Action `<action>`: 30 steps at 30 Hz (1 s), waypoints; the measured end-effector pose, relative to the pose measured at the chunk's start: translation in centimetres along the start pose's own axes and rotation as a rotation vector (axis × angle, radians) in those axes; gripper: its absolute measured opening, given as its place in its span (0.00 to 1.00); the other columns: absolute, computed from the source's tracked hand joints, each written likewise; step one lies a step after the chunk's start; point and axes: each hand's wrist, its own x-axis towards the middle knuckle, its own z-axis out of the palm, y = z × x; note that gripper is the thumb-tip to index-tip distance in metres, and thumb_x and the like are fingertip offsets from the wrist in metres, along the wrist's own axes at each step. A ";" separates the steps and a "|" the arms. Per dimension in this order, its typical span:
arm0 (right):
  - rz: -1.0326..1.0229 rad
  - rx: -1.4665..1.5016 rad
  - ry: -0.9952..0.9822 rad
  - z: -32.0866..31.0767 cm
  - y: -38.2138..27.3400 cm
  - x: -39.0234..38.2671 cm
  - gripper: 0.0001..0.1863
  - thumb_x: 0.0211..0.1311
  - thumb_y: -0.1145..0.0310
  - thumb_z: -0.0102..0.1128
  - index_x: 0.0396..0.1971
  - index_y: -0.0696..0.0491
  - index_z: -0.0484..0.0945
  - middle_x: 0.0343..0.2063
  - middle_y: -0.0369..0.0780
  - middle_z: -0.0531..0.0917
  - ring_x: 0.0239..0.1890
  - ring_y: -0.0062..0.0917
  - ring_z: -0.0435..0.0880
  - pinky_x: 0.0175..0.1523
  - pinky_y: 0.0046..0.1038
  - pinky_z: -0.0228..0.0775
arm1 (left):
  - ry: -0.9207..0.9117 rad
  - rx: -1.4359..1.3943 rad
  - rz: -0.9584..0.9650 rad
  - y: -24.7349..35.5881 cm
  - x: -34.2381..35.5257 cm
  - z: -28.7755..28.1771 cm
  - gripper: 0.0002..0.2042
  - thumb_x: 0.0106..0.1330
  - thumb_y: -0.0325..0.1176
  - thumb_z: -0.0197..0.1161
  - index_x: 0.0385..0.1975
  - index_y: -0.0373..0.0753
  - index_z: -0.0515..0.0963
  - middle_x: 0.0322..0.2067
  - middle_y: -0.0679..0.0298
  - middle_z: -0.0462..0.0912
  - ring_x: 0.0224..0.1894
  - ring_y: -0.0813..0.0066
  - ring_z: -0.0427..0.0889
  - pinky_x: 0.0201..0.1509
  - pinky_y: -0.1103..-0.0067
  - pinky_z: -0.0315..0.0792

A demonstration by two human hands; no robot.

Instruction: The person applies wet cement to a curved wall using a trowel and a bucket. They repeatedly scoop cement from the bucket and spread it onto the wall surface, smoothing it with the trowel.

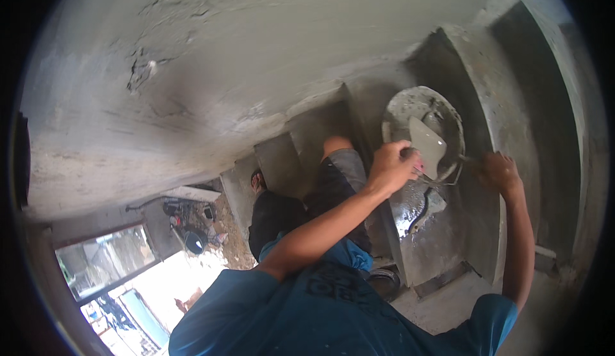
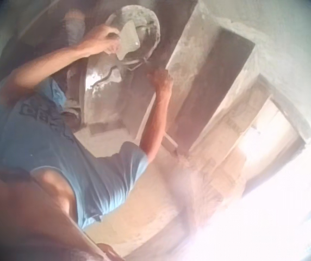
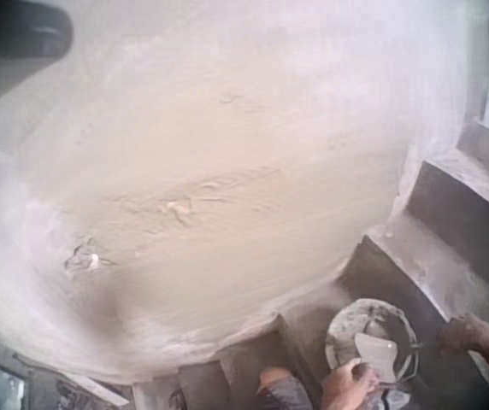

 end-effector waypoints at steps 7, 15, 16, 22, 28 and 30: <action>0.072 -0.063 0.400 -2.5 -0.5 -8.7 0.17 0.63 0.59 0.68 0.46 0.51 0.76 0.35 0.45 0.88 0.36 0.51 0.89 0.41 0.51 0.79 | 0.003 0.124 0.031 -0.3 2.1 0.7 0.19 0.74 0.26 0.65 0.60 0.20 0.77 0.41 0.49 0.89 0.36 0.65 0.93 0.36 0.75 0.91; 0.231 0.331 0.594 1.5 -7.7 -13.7 0.16 0.67 0.61 0.67 0.47 0.50 0.74 0.35 0.43 0.83 0.33 0.47 0.88 0.34 0.48 0.78 | -0.013 0.290 -0.024 1.3 4.0 2.4 0.15 0.72 0.24 0.63 0.52 0.16 0.81 0.34 0.48 0.91 0.33 0.63 0.94 0.36 0.74 0.91; 0.209 0.368 0.611 2.3 -8.7 -13.4 0.17 0.67 0.61 0.67 0.50 0.51 0.74 0.35 0.44 0.82 0.35 0.47 0.88 0.35 0.48 0.78 | -0.016 0.282 -0.016 1.2 4.0 2.7 0.15 0.72 0.24 0.63 0.51 0.16 0.82 0.33 0.48 0.91 0.33 0.63 0.94 0.36 0.74 0.91; 0.265 0.372 0.629 6.3 -10.1 -10.7 0.16 0.67 0.64 0.67 0.49 0.52 0.75 0.35 0.44 0.81 0.34 0.46 0.88 0.33 0.48 0.77 | 0.067 0.318 0.029 0.0 3.5 3.2 0.16 0.69 0.21 0.66 0.53 0.17 0.82 0.34 0.48 0.91 0.32 0.66 0.93 0.34 0.75 0.90; 0.351 0.443 0.573 8.2 -8.3 -10.5 0.12 0.67 0.63 0.66 0.42 0.50 0.72 0.34 0.45 0.80 0.35 0.50 0.87 0.36 0.51 0.77 | 0.023 0.359 0.126 -0.5 4.0 1.7 0.14 0.69 0.20 0.66 0.52 0.20 0.83 0.35 0.49 0.92 0.32 0.67 0.93 0.34 0.76 0.89; 0.357 0.456 0.587 8.1 -8.3 -10.9 0.14 0.66 0.63 0.68 0.43 0.49 0.72 0.36 0.45 0.83 0.36 0.51 0.87 0.38 0.52 0.77 | 0.074 0.374 0.094 -0.2 4.3 1.1 0.12 0.69 0.21 0.66 0.50 0.22 0.85 0.34 0.50 0.92 0.31 0.69 0.93 0.34 0.76 0.88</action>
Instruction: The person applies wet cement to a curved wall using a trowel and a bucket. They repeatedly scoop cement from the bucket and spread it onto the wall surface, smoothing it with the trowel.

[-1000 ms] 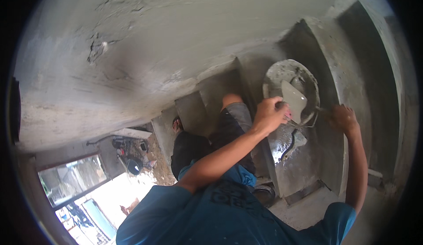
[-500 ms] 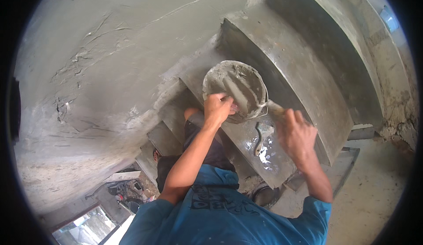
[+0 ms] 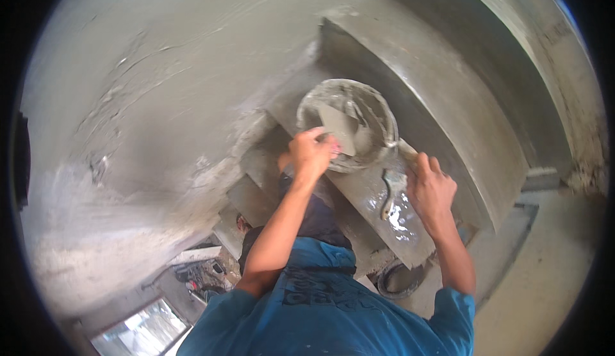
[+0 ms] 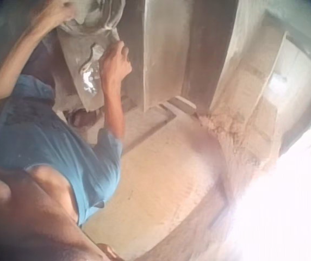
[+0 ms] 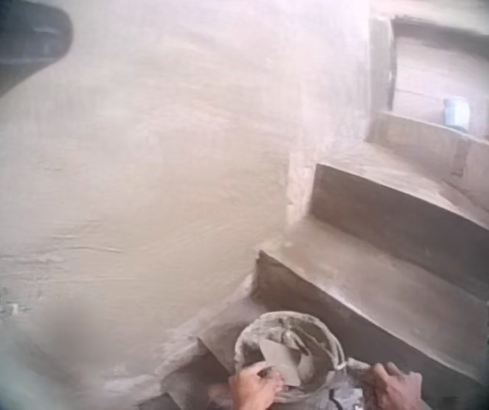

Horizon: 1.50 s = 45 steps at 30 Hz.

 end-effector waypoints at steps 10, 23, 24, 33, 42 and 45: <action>-0.046 -0.039 -0.052 -0.1 1.5 2.8 0.21 0.60 0.65 0.69 0.48 0.52 0.70 0.40 0.47 0.87 0.38 0.53 0.88 0.40 0.54 0.78 | 0.108 0.452 0.265 -0.3 0.7 -2.3 0.19 0.65 0.34 0.69 0.52 0.28 0.86 0.26 0.48 0.90 0.31 0.58 0.93 0.46 0.69 0.84; -0.294 -0.296 -0.066 0.7 1.8 7.3 0.29 0.55 0.64 0.73 0.56 0.51 0.71 0.43 0.45 0.85 0.41 0.48 0.89 0.40 0.49 0.79 | 0.028 0.560 0.028 1.2 0.9 -3.6 0.19 0.65 0.45 0.74 0.43 0.33 0.90 0.43 0.46 0.90 0.51 0.44 0.88 0.57 0.58 0.80; -0.347 -0.329 -0.054 0.8 1.5 7.7 0.29 0.55 0.63 0.74 0.56 0.50 0.72 0.44 0.45 0.84 0.40 0.48 0.89 0.40 0.47 0.79 | 0.014 0.601 0.015 0.9 1.0 -4.1 0.18 0.65 0.45 0.74 0.45 0.37 0.90 0.42 0.47 0.91 0.50 0.45 0.89 0.57 0.59 0.80; -0.218 -0.452 -0.618 -3.0 -3.2 11.5 0.27 0.58 0.60 0.74 0.54 0.53 0.74 0.48 0.47 0.84 0.51 0.41 0.88 0.53 0.44 0.77 | 0.170 0.412 0.043 -1.3 -0.1 -5.7 0.22 0.68 0.42 0.73 0.52 0.28 0.86 0.40 0.42 0.91 0.45 0.50 0.92 0.53 0.67 0.82; -0.457 -0.722 -0.178 -3.0 -2.2 14.4 0.20 0.69 0.61 0.64 0.56 0.54 0.74 0.48 0.48 0.86 0.50 0.40 0.89 0.50 0.40 0.77 | 0.240 0.331 -0.007 -4.7 1.1 -5.4 0.19 0.66 0.37 0.70 0.57 0.41 0.87 0.43 0.52 0.92 0.49 0.51 0.91 0.57 0.63 0.81; -0.272 -0.642 -0.341 -1.9 -2.5 16.4 0.20 0.68 0.61 0.66 0.55 0.53 0.75 0.43 0.49 0.89 0.49 0.40 0.91 0.50 0.42 0.80 | 0.269 0.331 0.053 -5.0 1.1 -5.1 0.19 0.65 0.32 0.71 0.56 0.37 0.87 0.45 0.48 0.92 0.49 0.55 0.92 0.57 0.69 0.82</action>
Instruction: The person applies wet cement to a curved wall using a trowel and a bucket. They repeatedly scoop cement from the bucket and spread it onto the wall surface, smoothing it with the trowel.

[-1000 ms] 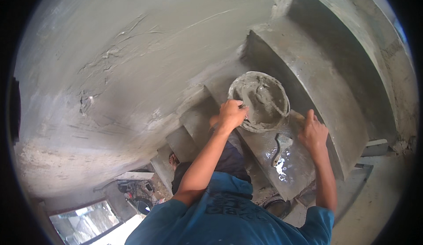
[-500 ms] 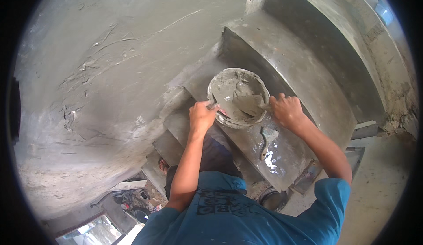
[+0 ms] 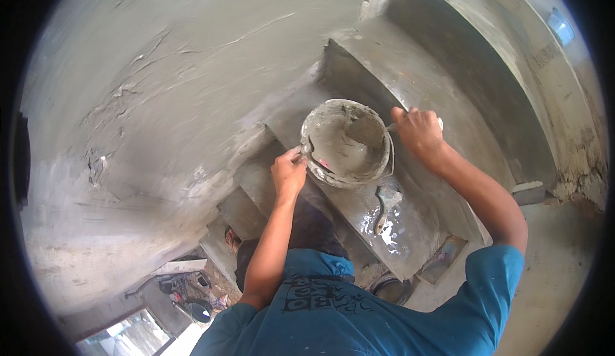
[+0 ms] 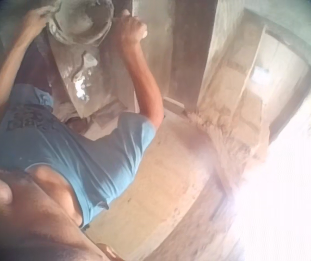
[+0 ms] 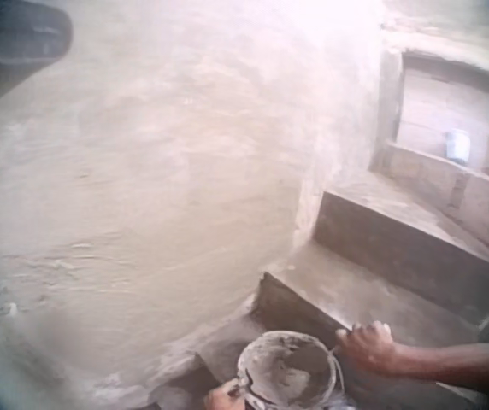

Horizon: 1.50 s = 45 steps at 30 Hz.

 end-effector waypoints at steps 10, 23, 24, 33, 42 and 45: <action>-0.158 0.021 -0.053 -2.3 -0.4 5.3 0.32 0.71 0.36 0.60 0.49 0.54 0.83 0.37 0.47 0.92 0.45 0.42 0.92 0.49 0.45 0.83 | 0.013 -0.020 -0.059 1.4 -0.4 -0.3 0.17 0.62 0.34 0.72 0.51 0.41 0.90 0.45 0.51 0.92 0.51 0.51 0.91 0.58 0.64 0.82; -0.166 0.287 0.060 1.6 -1.5 4.4 0.34 0.67 0.31 0.60 0.43 0.51 0.83 0.28 0.48 0.89 0.36 0.48 0.90 0.41 0.49 0.81 | 0.041 -0.109 0.089 -1.1 0.7 0.8 0.15 0.62 0.30 0.72 0.47 0.32 0.89 0.41 0.44 0.91 0.46 0.50 0.92 0.53 0.66 0.83; -0.149 0.315 0.053 2.1 -1.4 4.0 0.34 0.66 0.30 0.61 0.42 0.51 0.83 0.28 0.48 0.89 0.36 0.48 0.90 0.41 0.49 0.81 | 0.042 -0.119 0.097 -1.2 0.7 0.7 0.15 0.62 0.30 0.73 0.47 0.32 0.89 0.41 0.44 0.91 0.45 0.50 0.92 0.53 0.67 0.83; -0.074 0.626 0.041 6.9 -1.6 0.9 0.39 0.65 0.26 0.57 0.50 0.50 0.86 0.32 0.50 0.90 0.43 0.52 0.90 0.48 0.52 0.81 | -0.005 -0.172 0.004 -1.0 0.5 0.3 0.17 0.62 0.28 0.74 0.50 0.31 0.88 0.44 0.46 0.92 0.49 0.59 0.92 0.56 0.71 0.82; 0.021 0.786 0.076 8.1 -1.6 -2.1 0.35 0.67 0.31 0.61 0.50 0.51 0.85 0.32 0.50 0.89 0.42 0.51 0.90 0.48 0.50 0.80 | 0.019 -0.149 -0.040 -2.8 0.4 1.2 0.18 0.63 0.29 0.73 0.54 0.38 0.88 0.44 0.54 0.93 0.46 0.66 0.93 0.53 0.73 0.82; 0.073 0.543 0.097 6.3 -2.2 -3.3 0.32 0.69 0.33 0.59 0.47 0.51 0.84 0.31 0.49 0.89 0.39 0.49 0.90 0.44 0.49 0.80 | 0.011 -0.203 -0.081 -3.4 0.8 1.8 0.18 0.61 0.38 0.76 0.52 0.47 0.90 0.44 0.60 0.94 0.48 0.61 0.93 0.55 0.70 0.81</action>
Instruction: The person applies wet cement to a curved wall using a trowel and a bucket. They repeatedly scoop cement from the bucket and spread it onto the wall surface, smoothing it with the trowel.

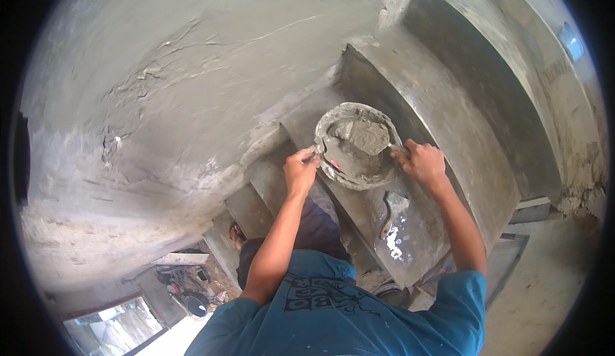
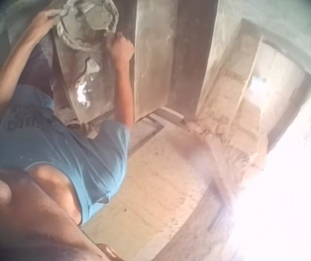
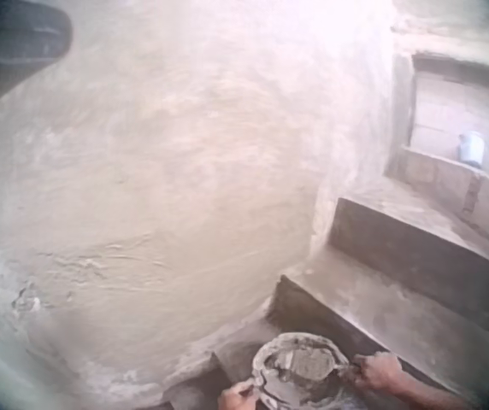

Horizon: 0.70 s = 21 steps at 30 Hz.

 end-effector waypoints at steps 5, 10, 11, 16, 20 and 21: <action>0.043 -0.158 -0.061 -1.2 -2.5 -0.8 0.30 0.74 0.37 0.56 0.46 0.53 0.83 0.30 0.50 0.90 0.36 0.48 0.92 0.39 0.49 0.83 | 0.009 0.041 -0.032 -0.3 0.3 0.4 0.19 0.62 0.38 0.76 0.53 0.46 0.89 0.44 0.60 0.94 0.48 0.62 0.93 0.56 0.69 0.81; -0.015 -0.095 -0.071 0.9 -5.6 -0.7 0.29 0.75 0.41 0.57 0.45 0.56 0.83 0.30 0.50 0.90 0.36 0.48 0.92 0.39 0.47 0.84 | 0.027 0.057 0.028 0.2 0.1 0.3 0.18 0.62 0.37 0.75 0.53 0.45 0.89 0.44 0.59 0.94 0.47 0.62 0.93 0.55 0.69 0.81; -0.019 -0.048 -0.078 1.4 -6.2 -0.7 0.29 0.75 0.41 0.57 0.45 0.57 0.83 0.31 0.51 0.90 0.36 0.48 0.92 0.40 0.47 0.84 | 0.016 0.050 0.012 0.3 0.0 0.2 0.18 0.62 0.36 0.75 0.53 0.45 0.89 0.43 0.59 0.94 0.47 0.62 0.93 0.55 0.69 0.82; 0.081 0.051 -0.087 2.3 -7.3 -1.2 0.31 0.73 0.39 0.59 0.46 0.57 0.83 0.33 0.52 0.90 0.39 0.49 0.92 0.44 0.49 0.83 | 0.019 0.053 0.069 0.4 0.1 0.1 0.18 0.62 0.35 0.75 0.52 0.42 0.89 0.42 0.57 0.94 0.47 0.61 0.93 0.54 0.69 0.82; 0.141 0.103 -0.082 1.8 -6.9 -1.9 0.30 0.72 0.38 0.60 0.47 0.55 0.84 0.34 0.52 0.90 0.41 0.49 0.91 0.46 0.50 0.82 | 0.000 -0.027 0.051 0.6 0.1 0.1 0.18 0.62 0.33 0.75 0.53 0.40 0.89 0.41 0.55 0.93 0.46 0.61 0.93 0.54 0.70 0.82; 0.144 0.120 -0.054 1.7 -6.7 -2.0 0.30 0.72 0.38 0.60 0.47 0.54 0.84 0.34 0.53 0.90 0.41 0.49 0.91 0.46 0.50 0.82 | 0.008 -0.015 0.063 0.7 0.0 0.1 0.18 0.62 0.32 0.75 0.53 0.40 0.89 0.41 0.54 0.93 0.46 0.61 0.93 0.54 0.70 0.82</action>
